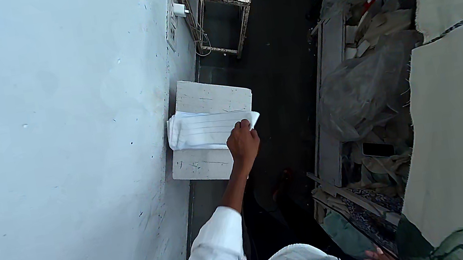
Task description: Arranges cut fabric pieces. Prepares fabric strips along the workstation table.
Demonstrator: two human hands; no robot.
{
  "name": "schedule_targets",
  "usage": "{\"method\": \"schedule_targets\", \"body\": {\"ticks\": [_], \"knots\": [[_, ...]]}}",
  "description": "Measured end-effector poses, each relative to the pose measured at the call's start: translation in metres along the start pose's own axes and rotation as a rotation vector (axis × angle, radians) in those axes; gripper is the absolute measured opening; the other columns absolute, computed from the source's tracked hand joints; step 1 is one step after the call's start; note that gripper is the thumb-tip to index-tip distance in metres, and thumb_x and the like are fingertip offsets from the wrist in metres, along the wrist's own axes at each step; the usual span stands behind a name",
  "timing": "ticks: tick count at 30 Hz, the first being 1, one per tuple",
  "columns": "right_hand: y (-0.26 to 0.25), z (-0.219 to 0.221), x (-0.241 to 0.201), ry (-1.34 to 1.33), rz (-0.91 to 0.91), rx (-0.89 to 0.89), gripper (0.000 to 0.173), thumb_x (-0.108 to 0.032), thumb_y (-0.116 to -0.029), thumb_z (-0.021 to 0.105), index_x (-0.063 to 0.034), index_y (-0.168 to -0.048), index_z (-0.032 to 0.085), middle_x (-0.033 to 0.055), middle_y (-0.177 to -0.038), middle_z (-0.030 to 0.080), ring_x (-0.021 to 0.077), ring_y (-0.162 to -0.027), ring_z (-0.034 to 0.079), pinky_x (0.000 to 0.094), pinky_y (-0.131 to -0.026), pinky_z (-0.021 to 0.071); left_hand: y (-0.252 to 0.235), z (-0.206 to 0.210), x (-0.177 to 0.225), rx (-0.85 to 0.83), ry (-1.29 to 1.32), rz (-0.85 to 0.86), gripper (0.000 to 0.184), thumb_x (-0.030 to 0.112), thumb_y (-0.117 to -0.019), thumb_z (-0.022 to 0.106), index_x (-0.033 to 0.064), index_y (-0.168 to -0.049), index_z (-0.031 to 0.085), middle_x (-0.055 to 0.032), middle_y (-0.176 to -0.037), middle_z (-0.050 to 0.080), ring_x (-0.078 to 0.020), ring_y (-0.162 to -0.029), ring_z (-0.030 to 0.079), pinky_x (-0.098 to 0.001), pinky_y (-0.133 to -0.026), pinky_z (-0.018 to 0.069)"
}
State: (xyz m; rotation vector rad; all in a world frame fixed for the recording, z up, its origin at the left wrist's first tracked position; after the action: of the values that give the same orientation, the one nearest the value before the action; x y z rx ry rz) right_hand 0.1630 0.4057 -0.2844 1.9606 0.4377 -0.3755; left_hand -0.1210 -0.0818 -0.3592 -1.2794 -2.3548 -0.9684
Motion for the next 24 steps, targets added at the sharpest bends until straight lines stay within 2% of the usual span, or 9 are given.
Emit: {"method": "schedule_targets", "body": {"ticks": [3,6,8,10,14,16,19,22,24], "knots": [[-0.003,0.012,-0.015,0.059,-0.066,-0.023,0.039,-0.022,-0.1089,0.044,0.0011,-0.141,0.043,0.0127,-0.109,0.069,0.017,-0.088,0.071,0.0331,-0.075,0.0591,0.058,-0.063,0.045,0.135,0.195,0.232,0.024,0.011,-0.0952,0.063,0.0005,-0.115,0.071,-0.0181,-0.1,0.071,-0.0331,-0.083,0.07,-0.0525,-0.07,0.0567],[-0.001,0.049,-0.056,0.133,-0.228,-0.123,0.034,-0.022,-0.1073,0.047,0.0038,-0.128,0.055,0.0114,-0.103,0.073,0.018,-0.089,0.073,0.0342,-0.079,0.0611,0.1,-0.089,0.061,0.195,0.667,0.314,0.023,0.012,-0.0972,0.06,0.0019,-0.117,0.067,-0.0084,-0.096,0.07,-0.0137,-0.077,0.067,-0.0293,-0.064,0.0569],[0.004,0.093,-0.094,0.138,-0.332,-0.247,0.037,-0.028,-0.1068,0.047,0.0029,-0.118,0.064,0.0109,-0.102,0.075,0.02,-0.093,0.073,0.0366,-0.084,0.0611,0.119,-0.085,0.061,0.118,1.001,0.19,0.024,0.02,-0.1048,0.056,0.0104,-0.126,0.06,-0.0056,-0.102,0.067,-0.0118,-0.079,0.066,-0.0256,-0.063,0.0557],[0.01,0.145,-0.127,0.062,-0.384,-0.444,0.05,-0.039,-0.107,0.044,0.0032,-0.118,0.067,0.0137,-0.108,0.075,0.0243,-0.1,0.072,0.0406,-0.091,0.0597,0.136,-0.07,0.057,0.06,1.241,-0.002,0.027,0.031,-0.1069,0.055,0.0195,-0.132,0.057,-0.0034,-0.114,0.067,-0.0143,-0.093,0.068,-0.0336,-0.076,0.0599],[0.029,0.234,-0.184,-0.251,-0.182,-0.732,0.098,-0.08,-0.0895,0.045,0.0064,-0.135,0.052,0.0196,-0.127,0.069,0.0274,-0.116,0.068,0.0413,-0.102,0.0544,0.17,-0.025,0.048,0.016,1.589,-0.413,0.034,0.015,-0.1039,0.057,0.0083,-0.137,0.052,-0.0101,-0.123,0.066,-0.0216,-0.109,0.067,-0.042,-0.096,0.056],[0.029,0.253,-0.2,-0.371,-0.061,-0.708,0.079,-0.068,-0.0957,0.051,-0.0007,-0.138,0.049,0.0179,-0.121,0.07,0.0252,-0.107,0.071,0.0399,-0.097,0.0576,0.191,-0.004,0.042,-0.01,1.632,-0.516,0.037,0.004,-0.1017,0.056,0.001,-0.138,0.05,-0.0149,-0.119,0.066,-0.0229,-0.103,0.069,-0.0395,-0.092,0.0577],[0.023,0.26,-0.205,-0.339,0.06,-0.563,0.031,-0.026,-0.1062,0.054,-0.0024,-0.126,0.059,0.0153,-0.104,0.072,0.0218,-0.091,0.073,0.0375,-0.082,0.0617,0.216,0.01,0.033,-0.077,1.623,-0.609,0.037,-0.007,-0.0972,0.059,-0.0082,-0.132,0.048,-0.0196,-0.113,0.067,-0.0238,-0.098,0.071,-0.0371,-0.089,0.06],[0.018,0.257,-0.219,-0.196,-0.001,-0.537,0.018,-0.009,-0.1016,0.059,-0.0012,-0.118,0.062,0.0147,-0.095,0.073,0.0216,-0.082,0.073,0.0383,-0.073,0.0631,0.226,0.015,0.021,-0.226,1.574,-0.64,0.038,-0.009,-0.0926,0.066,-0.0112,-0.126,0.05,-0.021,-0.106,0.07,-0.0251,-0.094,0.073,-0.0367,-0.086,0.0621],[0.019,0.256,-0.238,-0.083,-0.059,-0.588,0.018,-0.005,-0.0987,0.06,-0.0026,-0.117,0.062,0.0138,-0.093,0.073,0.0215,-0.079,0.074,0.0383,-0.07,0.0635,0.221,0.018,0.001,-0.342,1.556,-0.614,0.031,0.006,-0.1004,0.063,-0.0089,-0.125,0.052,-0.0187,-0.1,0.072,-0.0237,-0.091,0.074,-0.0359,-0.084,0.0614]]}}
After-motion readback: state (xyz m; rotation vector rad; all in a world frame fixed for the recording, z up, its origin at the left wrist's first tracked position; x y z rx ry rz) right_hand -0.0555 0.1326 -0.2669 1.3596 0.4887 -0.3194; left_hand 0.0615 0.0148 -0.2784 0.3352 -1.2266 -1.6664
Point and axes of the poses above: each hand's wrist, its own y-axis away from the middle knuckle, its own z-axis out of the palm, x = y × z, the point moved 6 cm from there along -y, towards the middle knuckle
